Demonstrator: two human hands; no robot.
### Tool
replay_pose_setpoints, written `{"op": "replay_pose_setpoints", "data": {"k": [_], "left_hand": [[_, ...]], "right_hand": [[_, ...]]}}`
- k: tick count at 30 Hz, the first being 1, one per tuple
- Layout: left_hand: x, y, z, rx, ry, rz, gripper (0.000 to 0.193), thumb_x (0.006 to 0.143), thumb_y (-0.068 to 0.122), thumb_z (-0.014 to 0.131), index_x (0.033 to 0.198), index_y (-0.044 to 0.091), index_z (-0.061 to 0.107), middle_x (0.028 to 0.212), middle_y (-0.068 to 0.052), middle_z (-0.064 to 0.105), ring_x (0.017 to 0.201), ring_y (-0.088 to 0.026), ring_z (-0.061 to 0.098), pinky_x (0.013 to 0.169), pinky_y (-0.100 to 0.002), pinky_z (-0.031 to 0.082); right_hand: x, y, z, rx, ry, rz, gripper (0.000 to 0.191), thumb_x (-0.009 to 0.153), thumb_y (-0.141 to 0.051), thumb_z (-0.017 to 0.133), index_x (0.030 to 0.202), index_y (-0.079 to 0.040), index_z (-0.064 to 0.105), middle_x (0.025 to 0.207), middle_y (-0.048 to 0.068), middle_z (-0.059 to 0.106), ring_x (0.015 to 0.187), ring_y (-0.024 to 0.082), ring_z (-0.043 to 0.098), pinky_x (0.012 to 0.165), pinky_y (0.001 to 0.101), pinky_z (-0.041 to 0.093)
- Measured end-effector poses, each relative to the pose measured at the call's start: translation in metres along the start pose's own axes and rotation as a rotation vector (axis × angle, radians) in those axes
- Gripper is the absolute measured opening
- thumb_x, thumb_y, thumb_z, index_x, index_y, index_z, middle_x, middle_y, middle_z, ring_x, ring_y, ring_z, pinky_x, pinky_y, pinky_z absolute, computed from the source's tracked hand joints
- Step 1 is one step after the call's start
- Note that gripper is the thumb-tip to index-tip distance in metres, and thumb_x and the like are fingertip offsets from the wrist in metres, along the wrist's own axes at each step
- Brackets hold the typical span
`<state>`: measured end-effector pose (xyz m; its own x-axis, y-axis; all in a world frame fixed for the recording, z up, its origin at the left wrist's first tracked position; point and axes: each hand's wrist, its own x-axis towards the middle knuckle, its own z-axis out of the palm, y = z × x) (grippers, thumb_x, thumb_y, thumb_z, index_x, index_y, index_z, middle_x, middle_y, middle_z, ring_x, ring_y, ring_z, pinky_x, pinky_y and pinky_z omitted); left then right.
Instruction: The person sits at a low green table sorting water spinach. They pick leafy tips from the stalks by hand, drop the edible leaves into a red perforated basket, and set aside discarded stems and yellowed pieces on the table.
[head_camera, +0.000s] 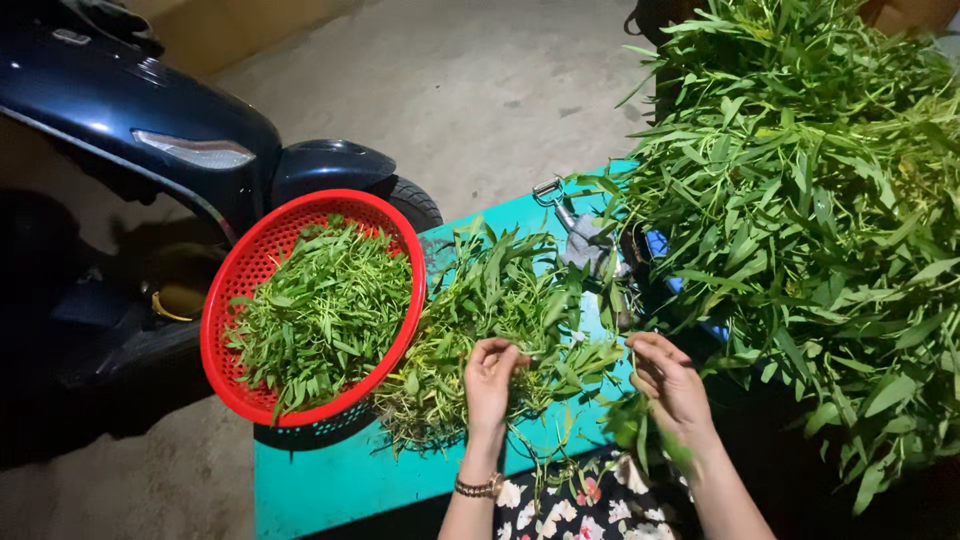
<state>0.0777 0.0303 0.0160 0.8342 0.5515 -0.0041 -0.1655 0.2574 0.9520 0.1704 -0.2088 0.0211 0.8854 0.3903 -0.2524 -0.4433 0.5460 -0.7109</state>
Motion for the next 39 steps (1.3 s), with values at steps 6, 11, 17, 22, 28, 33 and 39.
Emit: {"op": "replay_pose_setpoints", "data": {"k": [6,11,17,22,28,33,39], "left_hand": [[-0.040,0.059,0.018,0.829,-0.137,-0.071,0.028,0.093,0.019,0.071,0.118,0.008,0.072,0.079,-0.006,0.078,0.058,-0.007,0.066,0.051,-0.021,0.049],[-0.048,0.073,0.037,0.510,-0.243,0.099,0.018,0.091,0.014,0.075,0.104,0.003,0.078,0.089,0.001,0.075,0.068,0.000,0.061,0.056,-0.019,0.046],[-0.047,0.053,0.029,0.282,-0.215,0.012,0.017,0.091,0.012,0.079,0.104,0.002,0.078,0.082,0.005,0.072,0.069,0.002,0.057,0.058,-0.018,0.042],[-0.054,0.052,0.014,0.372,-0.126,0.100,0.014,0.091,0.011,0.079,0.099,0.000,0.078,0.079,0.001,0.072,0.067,-0.001,0.062,0.057,-0.019,0.045],[-0.068,0.062,-0.005,0.512,0.103,0.250,0.012,0.085,0.009,0.078,0.091,0.000,0.073,0.081,-0.002,0.072,0.063,-0.005,0.063,0.053,-0.022,0.046],[-0.083,0.054,-0.040,0.552,0.254,0.272,0.011,0.083,0.007,0.079,0.089,0.000,0.073,0.079,-0.002,0.074,0.060,-0.005,0.059,0.050,-0.024,0.041],[-0.107,0.056,-0.087,0.266,0.348,0.126,0.010,0.091,0.008,0.076,0.095,0.000,0.071,0.081,-0.001,0.073,0.068,-0.004,0.062,0.061,-0.022,0.049]], "right_hand": [[-0.001,-0.007,0.001,0.035,-0.099,0.030,0.016,0.094,-0.013,0.067,0.105,-0.001,0.067,0.068,-0.005,0.048,0.051,0.003,0.035,0.044,0.0223,0.026],[-0.003,0.013,0.019,-0.073,-0.155,0.088,0.017,0.093,-0.013,0.069,0.105,0.000,0.068,0.070,-0.005,0.050,0.052,0.003,0.036,0.045,0.0220,0.026],[0.000,0.034,0.041,-0.187,-0.172,0.197,0.019,0.090,-0.013,0.071,0.104,0.000,0.071,0.076,-0.002,0.062,0.054,0.005,0.040,0.049,0.0243,0.030],[-0.004,0.048,0.058,-0.373,-0.145,0.183,0.019,0.088,-0.014,0.074,0.102,-0.001,0.073,0.074,-0.002,0.063,0.053,0.005,0.038,0.047,0.0245,0.026],[-0.012,0.076,0.074,-0.631,-0.276,0.142,0.017,0.087,-0.018,0.071,0.101,-0.009,0.074,0.066,-0.004,0.059,0.048,0.005,0.039,0.043,0.0253,0.026],[-0.013,0.102,0.086,-0.764,-0.377,0.147,0.013,0.088,-0.013,0.077,0.098,-0.004,0.076,0.062,0.000,0.049,0.051,0.007,0.036,0.045,0.0255,0.023],[-0.010,0.139,0.124,-0.774,-0.687,0.033,0.011,0.085,-0.009,0.076,0.089,0.001,0.075,0.083,0.001,0.065,0.077,0.008,0.057,0.065,0.0241,0.044]]}}
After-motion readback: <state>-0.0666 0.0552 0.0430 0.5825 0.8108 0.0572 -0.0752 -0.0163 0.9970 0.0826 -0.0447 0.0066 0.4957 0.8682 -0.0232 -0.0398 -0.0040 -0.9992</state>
